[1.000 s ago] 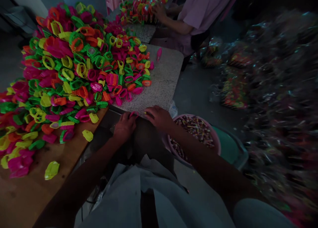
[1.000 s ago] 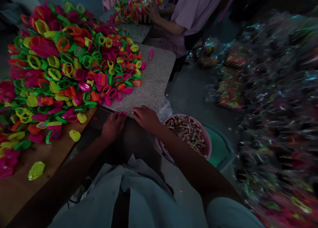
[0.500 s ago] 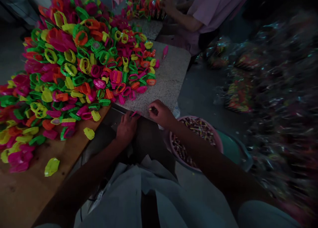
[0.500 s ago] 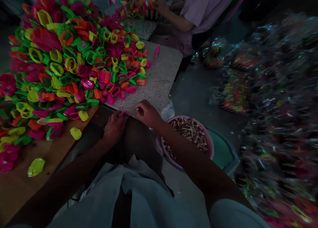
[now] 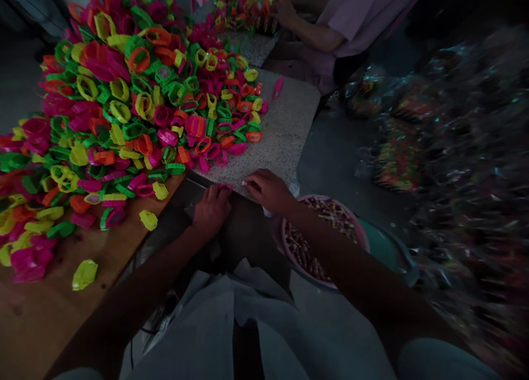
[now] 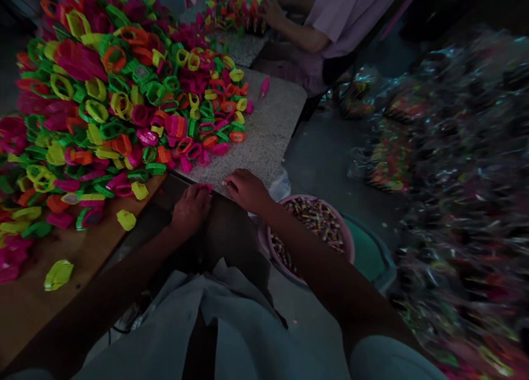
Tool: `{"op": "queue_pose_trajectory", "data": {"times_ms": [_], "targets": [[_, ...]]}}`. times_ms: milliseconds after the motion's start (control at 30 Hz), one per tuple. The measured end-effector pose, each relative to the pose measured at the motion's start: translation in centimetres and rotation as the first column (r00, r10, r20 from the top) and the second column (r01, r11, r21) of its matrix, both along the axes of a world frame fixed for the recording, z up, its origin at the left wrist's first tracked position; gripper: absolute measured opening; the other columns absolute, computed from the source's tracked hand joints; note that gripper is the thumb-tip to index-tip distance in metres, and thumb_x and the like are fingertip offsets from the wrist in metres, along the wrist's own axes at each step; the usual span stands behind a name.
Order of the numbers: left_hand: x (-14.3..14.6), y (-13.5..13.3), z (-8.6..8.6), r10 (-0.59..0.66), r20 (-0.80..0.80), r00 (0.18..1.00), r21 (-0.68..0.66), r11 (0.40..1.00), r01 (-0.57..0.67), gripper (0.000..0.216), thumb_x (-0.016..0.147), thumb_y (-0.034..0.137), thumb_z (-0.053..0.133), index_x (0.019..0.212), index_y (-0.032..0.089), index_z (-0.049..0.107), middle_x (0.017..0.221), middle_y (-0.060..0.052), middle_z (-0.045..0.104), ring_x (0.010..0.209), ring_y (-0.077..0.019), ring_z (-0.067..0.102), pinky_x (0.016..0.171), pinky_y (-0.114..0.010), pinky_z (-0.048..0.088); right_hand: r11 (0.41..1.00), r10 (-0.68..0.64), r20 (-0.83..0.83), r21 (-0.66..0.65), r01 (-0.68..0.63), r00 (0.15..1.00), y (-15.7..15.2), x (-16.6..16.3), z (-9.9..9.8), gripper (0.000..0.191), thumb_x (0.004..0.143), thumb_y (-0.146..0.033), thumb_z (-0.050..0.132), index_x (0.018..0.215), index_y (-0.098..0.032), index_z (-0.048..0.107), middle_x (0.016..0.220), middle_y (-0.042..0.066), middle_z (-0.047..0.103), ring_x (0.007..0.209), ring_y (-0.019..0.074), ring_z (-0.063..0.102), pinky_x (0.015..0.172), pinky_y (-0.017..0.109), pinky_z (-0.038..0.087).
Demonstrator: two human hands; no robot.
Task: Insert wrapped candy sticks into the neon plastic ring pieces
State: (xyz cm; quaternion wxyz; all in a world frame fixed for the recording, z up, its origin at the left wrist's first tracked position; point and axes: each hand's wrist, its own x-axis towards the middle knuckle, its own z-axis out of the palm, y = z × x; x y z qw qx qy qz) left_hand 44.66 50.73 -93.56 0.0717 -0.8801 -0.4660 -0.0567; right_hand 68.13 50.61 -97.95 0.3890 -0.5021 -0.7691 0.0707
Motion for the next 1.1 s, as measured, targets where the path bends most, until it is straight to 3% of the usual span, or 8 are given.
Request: {"op": "queue_pose_trajectory", "data": {"times_ms": [133,400,700,1100], "targets": [[0.8,-1.0,0.6,0.107,-0.087,0.99,-0.092,0.989,-0.115,0.036,0.105,0.025,0.051,0.139,0.023,0.062,0.129,-0.013,0.061,0.12,-0.0287,0.062,0.083,-0.035,0.062,0.991,0.137,-0.077,0.01,-0.137,0.988,0.5,-1.0,0.4,0.014,0.107,-0.026,0.057,0.109,-0.021,0.069,0.108,0.009,0.072,0.108,0.026,0.061,0.101,0.04,0.047],[2.3,-1.4,1.4,0.169,-0.167,0.971,-0.149,0.97,-0.194,0.039,0.105,0.028,0.05,0.143,0.023,0.058,0.129,-0.014,0.058,0.114,-0.0303,0.066,0.078,-0.037,0.063,0.956,0.288,0.031,0.045,-0.289,0.957,2.2,-0.9,1.1,0.021,0.109,-0.028,0.054,0.113,-0.018,0.072,0.108,0.011,0.073,0.105,0.0271,0.061,0.099,0.042,0.047],[2.7,-1.2,2.2,0.167,-0.196,0.966,-0.154,0.968,-0.198,0.034,0.105,0.028,0.052,0.137,0.024,0.062,0.126,-0.015,0.058,0.111,-0.0311,0.068,0.077,-0.038,0.063,0.943,0.32,0.073,0.072,-0.325,0.945,2.9,-0.5,1.6,0.022,0.108,-0.028,0.055,0.114,-0.022,0.076,0.111,0.01,0.074,0.108,0.026,0.061,0.098,0.04,0.048],[2.2,-0.7,2.2,0.147,-0.153,0.977,-0.179,0.968,-0.174,0.026,0.105,0.028,0.051,0.126,0.023,0.066,0.127,-0.014,0.057,0.112,-0.0303,0.067,0.077,-0.038,0.063,0.92,0.332,0.375,0.073,-0.385,0.865,3.3,-0.9,2.8,0.026,0.111,-0.025,0.05,0.11,-0.019,0.076,0.102,0.009,0.072,0.099,0.0249,0.059,0.096,0.041,0.043]]}}
